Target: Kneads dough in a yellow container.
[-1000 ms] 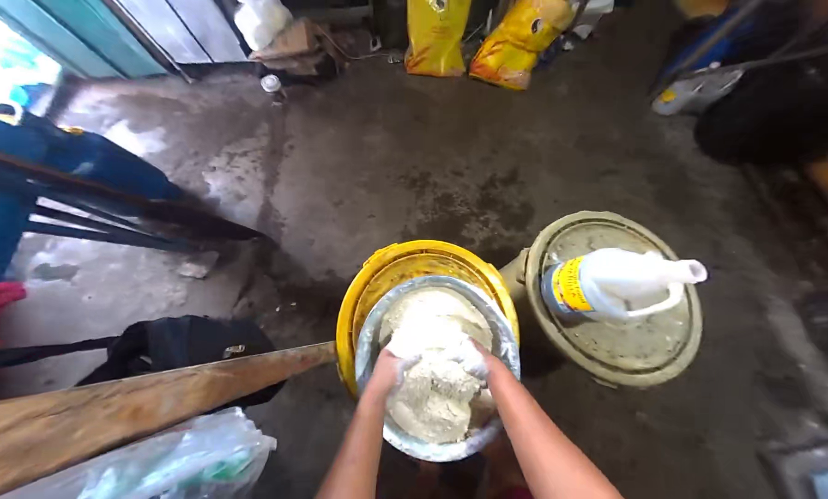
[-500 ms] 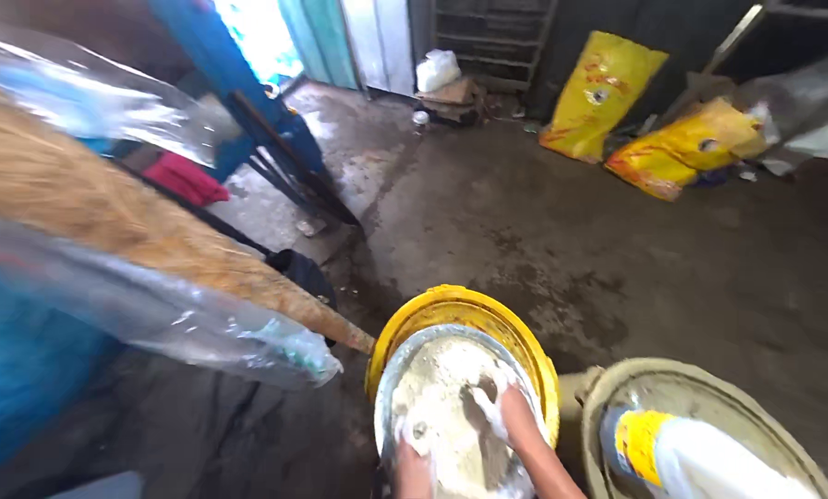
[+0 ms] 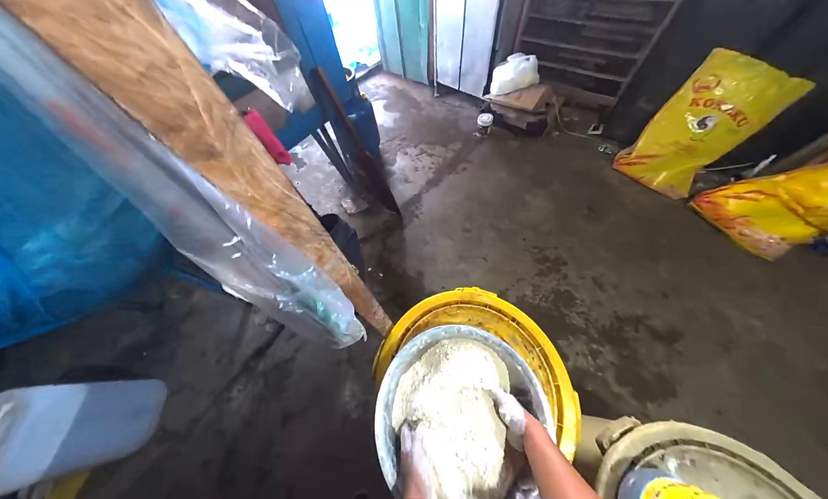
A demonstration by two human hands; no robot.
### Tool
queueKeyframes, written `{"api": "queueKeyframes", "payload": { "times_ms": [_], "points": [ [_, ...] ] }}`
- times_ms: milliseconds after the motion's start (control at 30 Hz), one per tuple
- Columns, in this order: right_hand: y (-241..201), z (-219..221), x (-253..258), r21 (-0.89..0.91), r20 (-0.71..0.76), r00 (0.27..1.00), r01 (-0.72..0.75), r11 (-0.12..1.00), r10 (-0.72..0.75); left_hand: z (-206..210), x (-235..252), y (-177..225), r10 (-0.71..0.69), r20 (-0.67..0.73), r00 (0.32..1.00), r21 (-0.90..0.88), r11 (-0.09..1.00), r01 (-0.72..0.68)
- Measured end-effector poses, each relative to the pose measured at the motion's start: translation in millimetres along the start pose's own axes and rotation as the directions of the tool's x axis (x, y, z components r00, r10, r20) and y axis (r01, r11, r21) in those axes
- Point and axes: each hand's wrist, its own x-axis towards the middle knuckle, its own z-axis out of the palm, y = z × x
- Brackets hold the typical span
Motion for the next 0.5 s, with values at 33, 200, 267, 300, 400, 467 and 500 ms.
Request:
{"api": "queueKeyframes", "payload": {
  "times_ms": [33,200,267,300,400,467,500],
  "points": [
    [-1.3,3.4,-3.6,0.055,0.034,0.999,-0.031,0.998,0.029,-3.2,-4.3,-2.3,-0.060,0.026,0.998,-0.038,0.997,0.061],
    [20.1,6.1,8.3,0.110,0.092,0.993,-0.080,0.991,0.070,7.7,10.1,-12.5,-0.151,0.143,0.978,-0.257,0.949,0.184],
    [22.6,1.7,-7.6,-0.060,0.060,0.997,-0.047,0.997,0.051,11.6,12.2,-13.3,-0.227,0.192,0.955,-0.327,0.902,0.281],
    [17.9,0.1,-17.8,-0.152,0.058,0.998,-0.020,0.988,0.029,11.1,11.2,-9.9,-0.235,0.213,0.948,-0.323,0.899,0.295],
    [3.4,-1.0,-28.9,-0.225,0.176,0.984,0.060,0.972,-0.020,8.4,10.0,1.4,-0.192,0.190,0.963,-0.184,0.956,0.227],
    [-2.4,1.0,-26.5,-0.238,0.225,0.974,0.060,0.969,-0.005,5.0,9.2,9.1,-0.079,0.147,0.986,-0.033,0.996,0.085],
    [-5.2,2.5,-25.3,-0.263,0.225,0.974,0.052,0.963,0.008,3.4,9.7,10.4,-0.026,0.132,0.991,0.014,1.000,0.025]
  ]
}}
